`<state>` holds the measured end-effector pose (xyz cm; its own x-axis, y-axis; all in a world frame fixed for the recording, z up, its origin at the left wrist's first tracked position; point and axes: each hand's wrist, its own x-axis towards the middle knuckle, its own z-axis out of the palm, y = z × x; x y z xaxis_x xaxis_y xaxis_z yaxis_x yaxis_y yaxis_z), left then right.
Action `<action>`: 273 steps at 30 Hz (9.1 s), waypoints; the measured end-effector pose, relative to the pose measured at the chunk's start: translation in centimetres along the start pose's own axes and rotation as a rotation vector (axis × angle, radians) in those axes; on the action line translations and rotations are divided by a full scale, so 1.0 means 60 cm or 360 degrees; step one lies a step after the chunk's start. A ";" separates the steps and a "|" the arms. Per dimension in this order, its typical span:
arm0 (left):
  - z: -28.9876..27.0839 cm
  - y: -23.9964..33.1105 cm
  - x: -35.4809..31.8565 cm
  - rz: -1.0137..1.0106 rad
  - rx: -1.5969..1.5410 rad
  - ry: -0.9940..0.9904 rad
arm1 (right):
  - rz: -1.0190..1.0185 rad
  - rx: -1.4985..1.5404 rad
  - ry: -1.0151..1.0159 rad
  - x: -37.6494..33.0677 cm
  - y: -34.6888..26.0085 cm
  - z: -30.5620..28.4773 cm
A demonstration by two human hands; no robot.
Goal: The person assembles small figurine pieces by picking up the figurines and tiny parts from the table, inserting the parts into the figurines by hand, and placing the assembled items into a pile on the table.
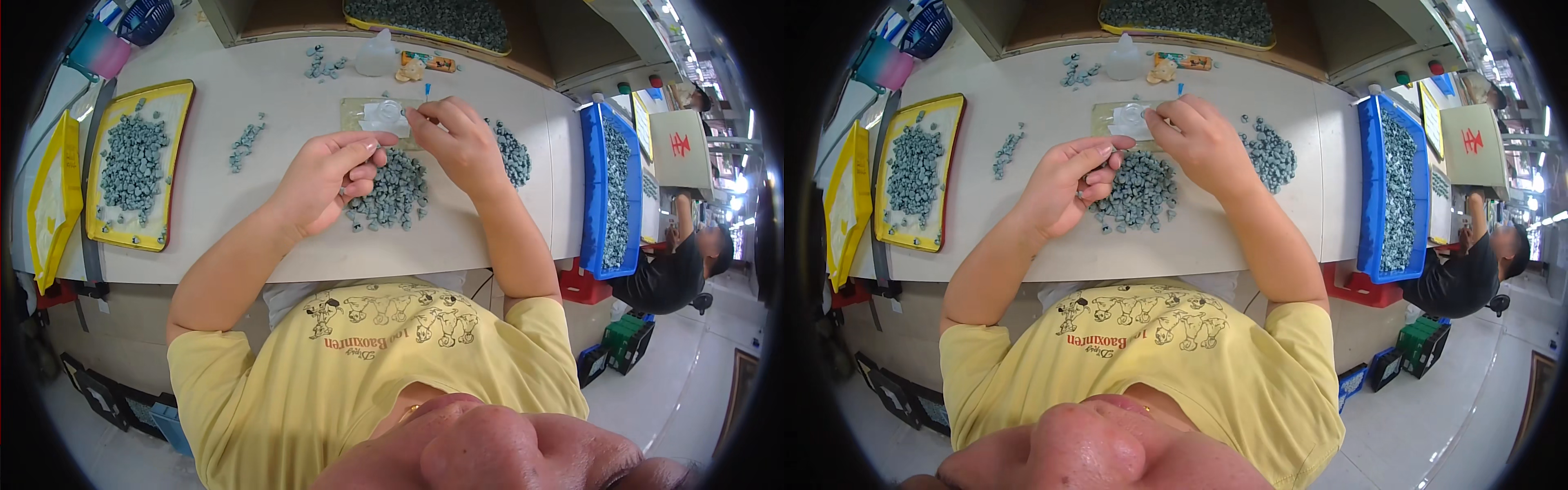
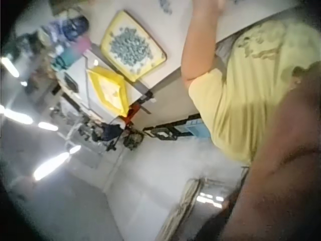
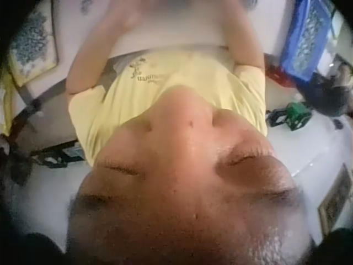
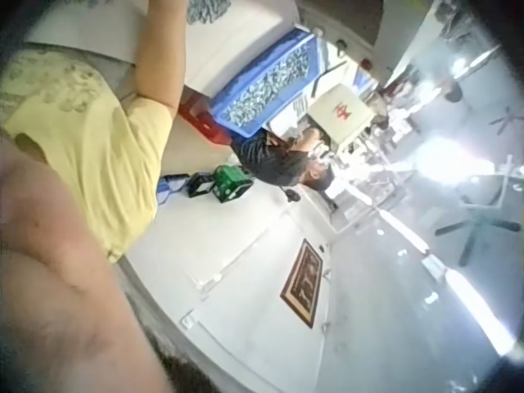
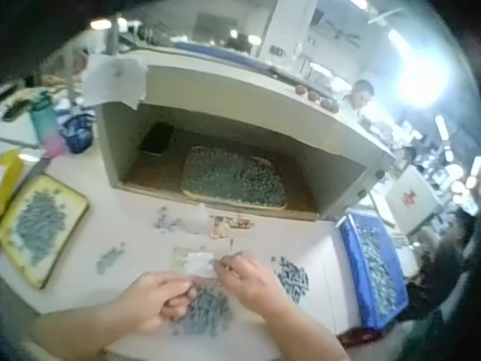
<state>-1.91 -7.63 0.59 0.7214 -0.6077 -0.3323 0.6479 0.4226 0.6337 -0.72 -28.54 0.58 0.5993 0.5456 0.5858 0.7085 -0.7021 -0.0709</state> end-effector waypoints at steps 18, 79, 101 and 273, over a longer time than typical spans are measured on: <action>-0.027 -0.005 0.007 0.0099 -0.0196 0.0159 | 0.0104 0.0215 0.0085 0.009 -0.015 0.032; -0.060 -0.026 0.001 0.0632 0.1162 0.0178 | 0.0228 0.0924 0.0393 0.002 -0.068 0.093; -0.022 -0.014 0.028 -0.0121 0.0133 0.0068 | 0.1274 -0.0195 -0.0486 -0.082 0.115 0.003; 0.005 -0.022 -0.007 0.0052 0.0453 -0.0080 | 0.0266 0.0793 0.0406 -0.022 -0.062 0.042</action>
<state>-3.15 -8.16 0.10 0.7233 -0.6321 -0.2780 0.5245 0.2411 0.8165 -3.20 -25.51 -1.96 0.6530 0.2750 0.7056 0.7389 -0.4356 -0.5141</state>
